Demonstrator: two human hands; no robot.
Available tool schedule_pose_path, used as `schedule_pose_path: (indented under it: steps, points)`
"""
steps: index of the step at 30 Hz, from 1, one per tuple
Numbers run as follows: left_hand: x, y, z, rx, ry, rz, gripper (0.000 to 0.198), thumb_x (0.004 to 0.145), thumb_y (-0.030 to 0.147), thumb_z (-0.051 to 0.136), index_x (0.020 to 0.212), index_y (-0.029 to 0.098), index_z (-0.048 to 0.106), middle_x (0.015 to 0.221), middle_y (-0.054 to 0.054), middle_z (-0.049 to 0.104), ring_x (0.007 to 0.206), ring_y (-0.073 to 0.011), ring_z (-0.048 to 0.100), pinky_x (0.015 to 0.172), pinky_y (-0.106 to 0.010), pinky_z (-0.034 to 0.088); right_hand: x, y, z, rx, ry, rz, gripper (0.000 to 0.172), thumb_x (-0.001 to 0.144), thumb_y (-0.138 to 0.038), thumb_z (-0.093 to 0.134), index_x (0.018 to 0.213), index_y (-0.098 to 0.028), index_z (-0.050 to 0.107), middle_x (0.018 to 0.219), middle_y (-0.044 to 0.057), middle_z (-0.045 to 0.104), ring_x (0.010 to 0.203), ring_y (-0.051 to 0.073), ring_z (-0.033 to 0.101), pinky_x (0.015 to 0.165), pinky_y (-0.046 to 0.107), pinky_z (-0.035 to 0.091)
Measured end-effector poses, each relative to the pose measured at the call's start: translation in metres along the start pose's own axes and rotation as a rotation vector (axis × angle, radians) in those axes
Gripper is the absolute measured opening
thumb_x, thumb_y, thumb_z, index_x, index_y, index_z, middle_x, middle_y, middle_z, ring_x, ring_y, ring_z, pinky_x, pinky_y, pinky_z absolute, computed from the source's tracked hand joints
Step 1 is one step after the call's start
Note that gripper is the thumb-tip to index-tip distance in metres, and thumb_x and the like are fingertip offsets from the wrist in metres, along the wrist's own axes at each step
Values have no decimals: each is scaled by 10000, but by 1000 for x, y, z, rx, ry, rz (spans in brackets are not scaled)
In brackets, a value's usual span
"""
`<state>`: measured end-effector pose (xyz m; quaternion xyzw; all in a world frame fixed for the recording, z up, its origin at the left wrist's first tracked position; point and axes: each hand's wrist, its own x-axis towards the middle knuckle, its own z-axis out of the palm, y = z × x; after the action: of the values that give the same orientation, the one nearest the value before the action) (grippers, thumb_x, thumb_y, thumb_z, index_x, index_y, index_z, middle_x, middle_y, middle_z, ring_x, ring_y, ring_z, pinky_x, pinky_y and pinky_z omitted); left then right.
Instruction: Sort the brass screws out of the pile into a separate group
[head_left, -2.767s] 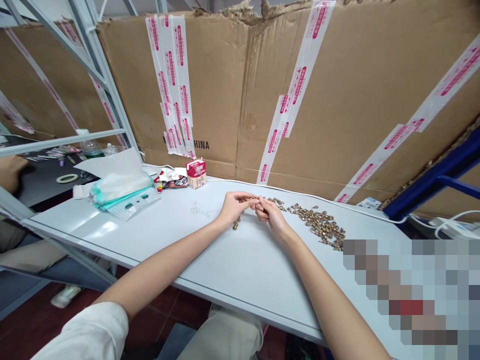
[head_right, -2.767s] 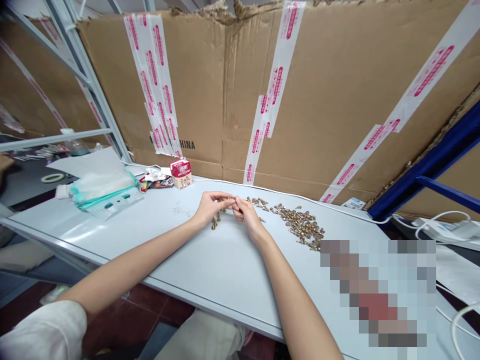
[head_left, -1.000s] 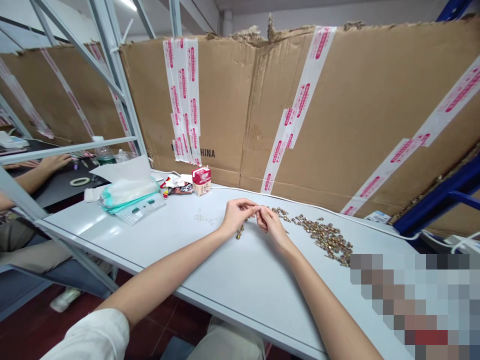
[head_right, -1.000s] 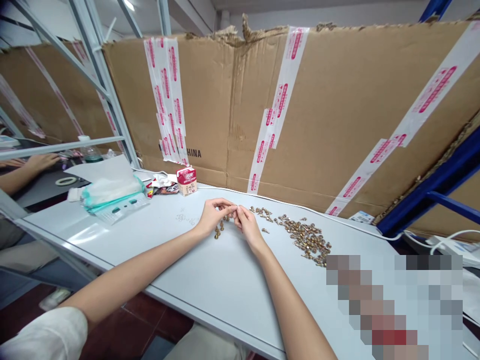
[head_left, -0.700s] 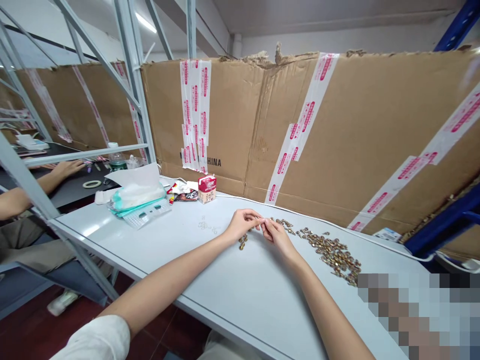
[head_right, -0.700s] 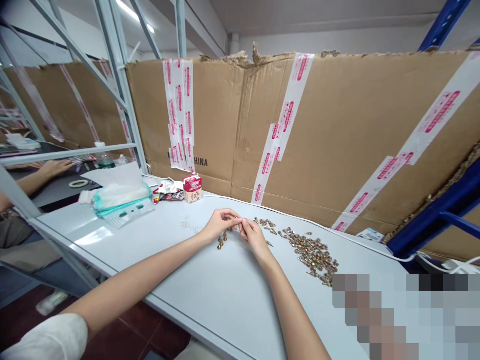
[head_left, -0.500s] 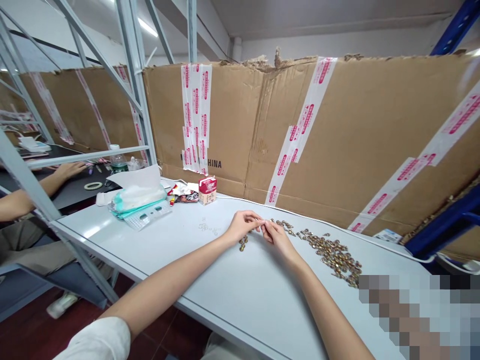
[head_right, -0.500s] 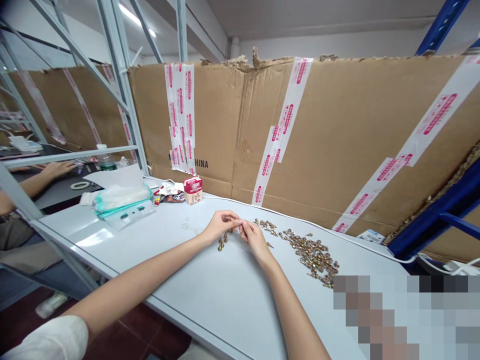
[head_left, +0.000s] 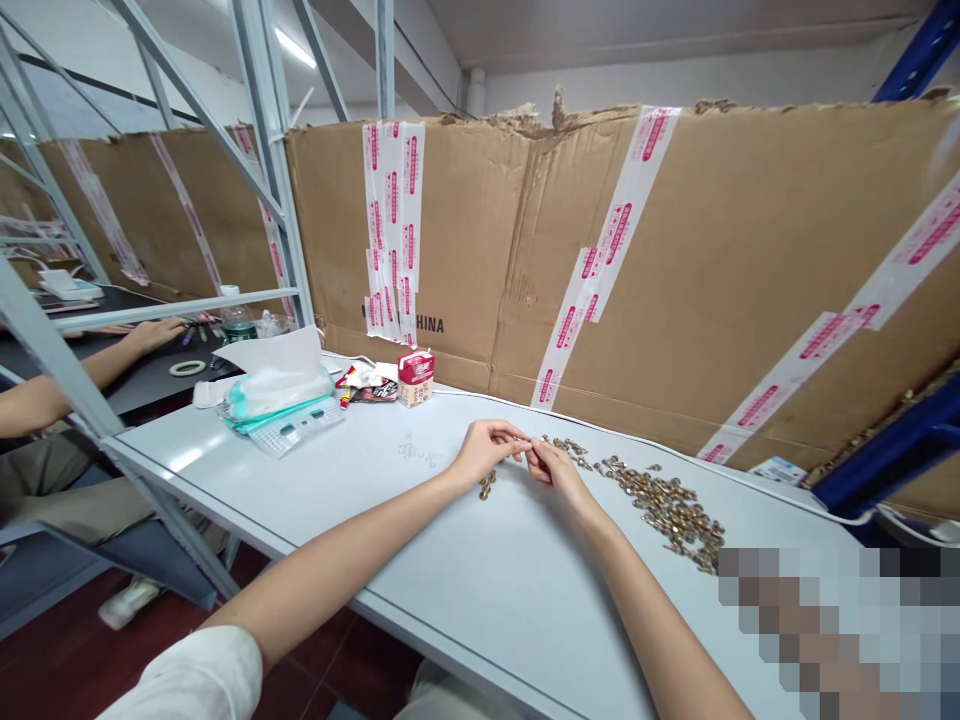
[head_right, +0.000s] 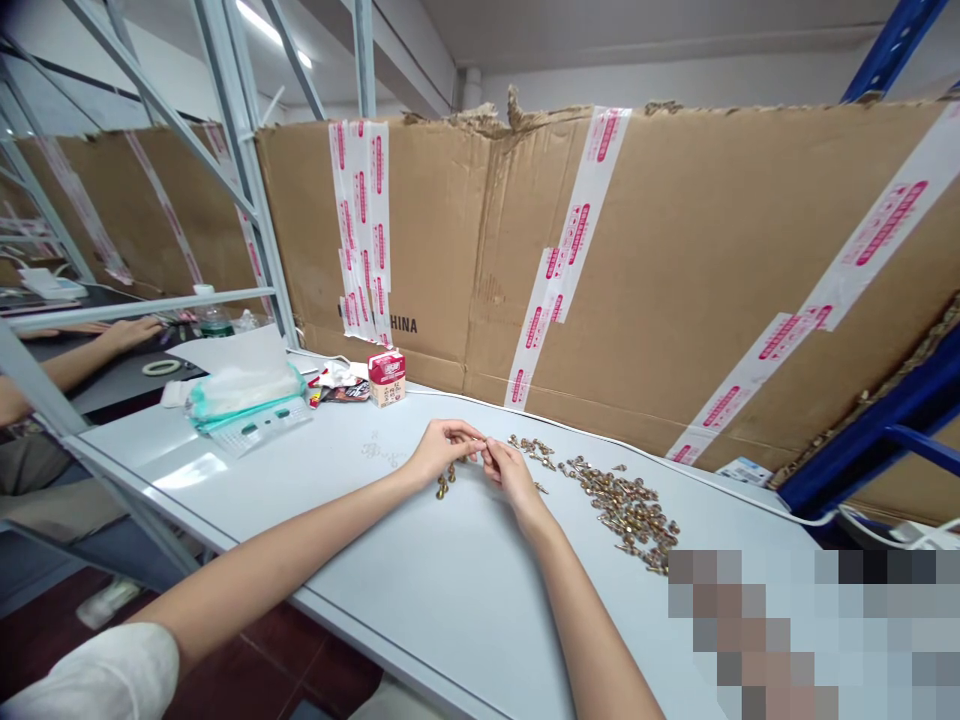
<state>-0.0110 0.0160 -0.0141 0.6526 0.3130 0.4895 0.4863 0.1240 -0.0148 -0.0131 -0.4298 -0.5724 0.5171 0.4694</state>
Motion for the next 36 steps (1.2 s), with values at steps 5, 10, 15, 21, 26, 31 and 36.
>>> schedule_pose_path:
  steps: [5,10,15,21,26,31,36]
  points:
    - [0,-4,1,72,-12,19,371,627,412,661,840,109,672,576,-40,619,527,-115,551,536,-230,413,2,-1,-4,-55,30,9,434,679,-592,483,553,-197,354,443,-70,229,396,63,155,397,224,96]
    - [13,0,-33,372,-95,42,392,640,423,641,923,153,667,705,-54,673,613,-133,576,593,-230,406,1,-6,-34,-400,160,-7,393,761,-520,400,558,-183,402,457,-32,364,416,88,302,436,227,233]
    - [29,-2,-95,584,-251,20,280,556,348,703,769,167,704,766,-67,685,672,-148,560,605,-223,369,-11,-12,-63,-1187,283,290,397,829,-426,345,657,-149,572,686,110,602,636,201,546,605,306,347]
    - [27,-5,-138,697,-437,-137,365,472,334,756,790,165,693,838,-58,658,761,-150,524,670,-227,348,-19,-22,-37,-1485,405,108,387,858,-421,351,895,-138,613,789,151,641,743,246,596,619,305,355]
    - [25,-6,-145,802,-589,-312,404,408,336,779,751,160,657,725,3,579,695,-122,492,629,-211,334,-17,-9,10,-1178,27,-230,158,790,-351,518,909,-262,573,828,-14,632,725,141,560,601,231,324]
    - [28,-13,-141,808,-568,-348,316,429,337,762,663,153,656,592,22,552,584,-103,466,571,-212,310,-15,10,26,-1091,-2,-255,98,771,-289,546,854,-246,578,833,-22,613,730,122,539,588,221,309]
    - [28,-15,-138,795,-503,-348,260,451,314,750,634,145,677,569,-7,612,547,-105,471,548,-217,306,-12,15,22,-1047,41,-241,68,740,-291,586,773,-232,577,778,-32,625,692,123,537,573,226,302]
